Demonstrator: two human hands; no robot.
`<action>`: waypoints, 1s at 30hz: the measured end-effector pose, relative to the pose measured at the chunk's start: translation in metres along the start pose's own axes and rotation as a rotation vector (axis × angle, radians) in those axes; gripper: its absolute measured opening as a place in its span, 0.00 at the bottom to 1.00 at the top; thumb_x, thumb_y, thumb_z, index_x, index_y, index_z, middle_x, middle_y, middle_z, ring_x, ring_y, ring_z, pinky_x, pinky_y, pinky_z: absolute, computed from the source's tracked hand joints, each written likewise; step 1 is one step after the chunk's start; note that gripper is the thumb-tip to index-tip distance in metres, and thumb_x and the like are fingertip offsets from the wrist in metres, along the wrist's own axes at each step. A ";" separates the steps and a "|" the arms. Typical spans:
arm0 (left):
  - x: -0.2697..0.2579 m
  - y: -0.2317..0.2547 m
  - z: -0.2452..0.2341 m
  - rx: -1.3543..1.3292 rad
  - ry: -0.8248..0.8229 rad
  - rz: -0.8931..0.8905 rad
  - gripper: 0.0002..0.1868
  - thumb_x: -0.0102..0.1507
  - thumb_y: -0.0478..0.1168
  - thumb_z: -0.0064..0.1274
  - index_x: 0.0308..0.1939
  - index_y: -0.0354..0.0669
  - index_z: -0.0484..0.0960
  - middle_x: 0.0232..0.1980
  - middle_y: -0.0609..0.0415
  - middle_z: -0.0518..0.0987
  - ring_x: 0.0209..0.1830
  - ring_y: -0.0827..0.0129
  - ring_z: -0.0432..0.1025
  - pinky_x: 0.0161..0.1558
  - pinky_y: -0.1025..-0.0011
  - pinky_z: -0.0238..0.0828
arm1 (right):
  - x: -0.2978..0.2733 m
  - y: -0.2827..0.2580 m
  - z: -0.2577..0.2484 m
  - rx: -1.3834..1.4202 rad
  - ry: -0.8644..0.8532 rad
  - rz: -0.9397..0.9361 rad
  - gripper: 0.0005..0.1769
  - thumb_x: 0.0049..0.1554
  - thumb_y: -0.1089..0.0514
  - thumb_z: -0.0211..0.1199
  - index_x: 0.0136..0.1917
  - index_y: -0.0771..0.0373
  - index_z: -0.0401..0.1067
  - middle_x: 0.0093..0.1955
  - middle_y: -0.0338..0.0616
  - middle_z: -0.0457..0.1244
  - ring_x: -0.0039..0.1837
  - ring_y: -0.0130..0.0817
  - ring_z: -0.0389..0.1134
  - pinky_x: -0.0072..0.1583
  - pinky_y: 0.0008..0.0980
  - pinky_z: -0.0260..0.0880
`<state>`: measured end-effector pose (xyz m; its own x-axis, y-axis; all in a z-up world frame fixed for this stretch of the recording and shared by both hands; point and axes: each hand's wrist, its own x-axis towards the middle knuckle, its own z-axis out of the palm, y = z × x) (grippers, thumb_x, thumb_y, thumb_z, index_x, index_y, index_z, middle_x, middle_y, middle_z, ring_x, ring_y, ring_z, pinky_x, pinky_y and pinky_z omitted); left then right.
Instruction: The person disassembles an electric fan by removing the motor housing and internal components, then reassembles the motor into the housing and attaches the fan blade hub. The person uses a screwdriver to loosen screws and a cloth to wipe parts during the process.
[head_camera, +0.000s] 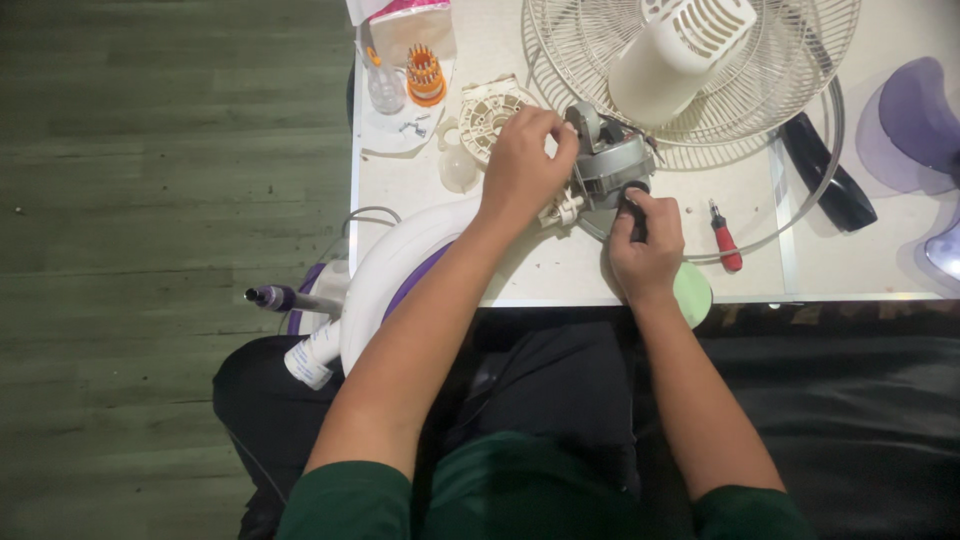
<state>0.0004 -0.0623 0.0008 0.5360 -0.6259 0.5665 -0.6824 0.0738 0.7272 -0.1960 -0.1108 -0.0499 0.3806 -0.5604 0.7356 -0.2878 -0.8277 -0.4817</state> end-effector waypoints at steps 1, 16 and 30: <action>0.000 -0.001 0.001 0.029 -0.004 -0.025 0.07 0.63 0.42 0.55 0.38 0.41 0.81 0.42 0.47 0.80 0.46 0.53 0.75 0.50 0.58 0.72 | 0.000 0.000 -0.001 -0.002 -0.005 0.002 0.16 0.59 0.70 0.61 0.60 0.64 0.72 0.47 0.50 0.62 0.47 0.47 0.66 0.49 0.40 0.68; 0.007 -0.015 -0.012 0.102 -0.697 -0.285 0.49 0.49 0.68 0.66 0.59 0.36 0.68 0.48 0.44 0.82 0.49 0.54 0.79 0.49 0.59 0.74 | 0.004 -0.006 -0.001 -0.003 0.015 0.019 0.14 0.60 0.69 0.61 0.60 0.66 0.73 0.48 0.53 0.63 0.49 0.49 0.67 0.50 0.41 0.68; 0.003 -0.032 0.005 -0.041 -0.609 -0.258 0.36 0.62 0.61 0.58 0.57 0.31 0.70 0.41 0.46 0.82 0.43 0.59 0.80 0.46 0.63 0.75 | -0.003 0.007 0.001 -0.007 0.215 0.074 0.10 0.64 0.69 0.57 0.60 0.71 0.70 0.49 0.55 0.62 0.51 0.50 0.65 0.55 0.42 0.67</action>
<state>0.0210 -0.0700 -0.0226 0.2947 -0.9537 0.0609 -0.5436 -0.1149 0.8314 -0.1984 -0.1147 -0.0560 0.1626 -0.6003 0.7831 -0.3143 -0.7838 -0.5356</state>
